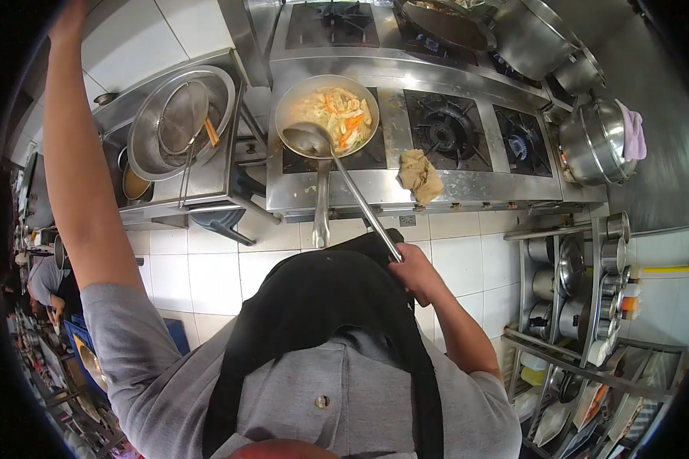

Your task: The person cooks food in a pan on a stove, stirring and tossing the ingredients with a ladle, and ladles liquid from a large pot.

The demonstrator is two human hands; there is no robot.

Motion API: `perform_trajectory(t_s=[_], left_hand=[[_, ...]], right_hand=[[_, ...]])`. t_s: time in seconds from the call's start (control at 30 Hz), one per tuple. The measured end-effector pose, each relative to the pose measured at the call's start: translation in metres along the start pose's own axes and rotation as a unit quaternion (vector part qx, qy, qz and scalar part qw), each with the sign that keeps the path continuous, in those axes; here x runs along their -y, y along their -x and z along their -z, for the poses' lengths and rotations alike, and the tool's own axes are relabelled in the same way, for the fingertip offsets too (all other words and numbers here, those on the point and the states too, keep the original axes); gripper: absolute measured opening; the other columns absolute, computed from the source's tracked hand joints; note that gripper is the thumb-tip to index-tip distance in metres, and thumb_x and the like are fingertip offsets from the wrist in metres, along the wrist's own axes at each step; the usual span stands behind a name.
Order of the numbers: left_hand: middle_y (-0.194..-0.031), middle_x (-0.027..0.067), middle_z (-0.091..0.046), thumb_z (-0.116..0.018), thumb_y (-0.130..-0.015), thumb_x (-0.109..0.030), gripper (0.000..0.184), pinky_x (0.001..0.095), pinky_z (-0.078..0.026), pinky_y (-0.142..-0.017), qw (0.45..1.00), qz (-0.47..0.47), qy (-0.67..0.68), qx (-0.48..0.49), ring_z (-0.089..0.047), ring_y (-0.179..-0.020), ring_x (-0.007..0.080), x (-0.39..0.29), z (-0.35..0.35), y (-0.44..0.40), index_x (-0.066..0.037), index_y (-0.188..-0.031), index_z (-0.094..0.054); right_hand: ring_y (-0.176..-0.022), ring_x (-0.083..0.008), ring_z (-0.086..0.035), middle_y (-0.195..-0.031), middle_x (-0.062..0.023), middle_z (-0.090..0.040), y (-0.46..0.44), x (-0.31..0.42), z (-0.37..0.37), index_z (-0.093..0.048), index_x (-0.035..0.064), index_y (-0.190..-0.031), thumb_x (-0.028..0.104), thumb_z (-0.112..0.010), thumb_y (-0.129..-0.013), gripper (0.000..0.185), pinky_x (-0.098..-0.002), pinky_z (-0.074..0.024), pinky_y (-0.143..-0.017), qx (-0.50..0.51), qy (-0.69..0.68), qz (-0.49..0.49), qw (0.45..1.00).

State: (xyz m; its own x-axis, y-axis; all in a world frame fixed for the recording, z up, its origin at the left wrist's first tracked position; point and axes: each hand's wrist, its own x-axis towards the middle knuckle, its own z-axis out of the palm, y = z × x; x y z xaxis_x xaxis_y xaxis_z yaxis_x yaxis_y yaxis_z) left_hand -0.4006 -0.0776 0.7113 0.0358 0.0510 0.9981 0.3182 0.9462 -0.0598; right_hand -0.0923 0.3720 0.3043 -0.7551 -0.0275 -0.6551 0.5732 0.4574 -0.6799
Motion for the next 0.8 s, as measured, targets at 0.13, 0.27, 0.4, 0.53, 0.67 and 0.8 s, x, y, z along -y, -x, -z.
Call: perform_trajectory(t_s=[0.13,0.27,0.4,0.53,0.67,0.8], left_hand=[[-0.086,0.0241,-0.065,-0.052,-0.091,-0.024,0.03,0.0503,-0.047,-0.075,1.0,-0.002,-0.011,-0.025,-0.061,-0.085,0.0438,0.0,-0.006,0.0,0.001,-0.078,-0.063],[-0.087,0.0241,-0.065,-0.052,-0.091,-0.024,0.03,0.0502,-0.046,-0.074,1.0,-0.009,0.015,-0.011,-0.062,-0.085,0.0434,-0.006,0.003,0.002,0.001,-0.079,-0.063],[-0.087,0.0236,-0.065,-0.052,-0.091,-0.024,0.03,0.0502,-0.046,-0.074,0.999,-0.003,0.043,0.031,-0.061,-0.084,0.0433,0.0,0.004,-0.001,0.001,-0.079,-0.063],[-0.083,0.0234,-0.064,-0.053,-0.09,-0.023,0.029,0.0506,-0.046,-0.072,0.999,0.009,-0.01,-0.031,-0.061,-0.081,0.0434,-0.006,-0.002,0.001,0.001,-0.075,-0.061],[-0.079,0.0233,-0.062,-0.053,-0.09,-0.021,0.029,0.0506,-0.046,-0.071,0.998,-0.017,0.008,-0.053,-0.06,-0.078,0.0432,-0.006,-0.003,0.003,0.0,-0.072,-0.058],[-0.079,0.0231,-0.062,-0.053,-0.09,-0.021,0.028,0.05,-0.046,-0.07,0.998,-0.017,0.045,-0.031,-0.06,-0.078,0.043,-0.007,0.004,0.004,0.0,-0.072,-0.058]], right_hand=[[-0.057,-0.0189,-0.057,-0.069,-0.0106,-0.057,-0.025,-0.014,-0.011,-0.056,-0.001,-0.089,0.009,-0.061,-0.082,0.013,-0.038,-0.0473,-0.053,-0.087,0.094,0.066,0.99],[-0.058,-0.0216,-0.057,-0.068,-0.0135,-0.057,-0.018,0.003,-0.007,-0.056,-0.0022,-0.089,0.008,-0.06,-0.081,0.014,-0.0394,-0.0474,-0.056,-0.122,0.044,0.04,0.991],[-0.059,-0.0245,-0.055,-0.066,-0.0154,-0.055,-0.02,0.012,0.003,-0.054,-0.0038,-0.084,0.008,-0.06,-0.08,0.014,-0.0419,-0.0464,-0.059,-0.17,0.033,0.071,0.982],[-0.061,-0.0282,-0.057,-0.067,-0.0173,-0.056,-0.043,0.011,0.003,-0.054,-0.004,-0.083,0.008,-0.059,-0.08,0.013,-0.0437,-0.0467,-0.06,-0.197,0.041,0.087,0.976],[-0.075,-0.0442,-0.062,-0.077,-0.0265,-0.062,-0.081,0.008,0.008,-0.056,-0.0055,-0.087,0.01,-0.06,-0.081,0.017,-0.0487,-0.0486,-0.07,-0.254,0.111,0.142,0.95],[-0.069,-0.0364,-0.063,-0.073,-0.0233,-0.061,-0.12,0.01,0.008,-0.057,-0.0054,-0.088,0.008,-0.059,-0.079,0.016,-0.0467,-0.0489,-0.068,-0.297,0.137,0.154,0.932]])
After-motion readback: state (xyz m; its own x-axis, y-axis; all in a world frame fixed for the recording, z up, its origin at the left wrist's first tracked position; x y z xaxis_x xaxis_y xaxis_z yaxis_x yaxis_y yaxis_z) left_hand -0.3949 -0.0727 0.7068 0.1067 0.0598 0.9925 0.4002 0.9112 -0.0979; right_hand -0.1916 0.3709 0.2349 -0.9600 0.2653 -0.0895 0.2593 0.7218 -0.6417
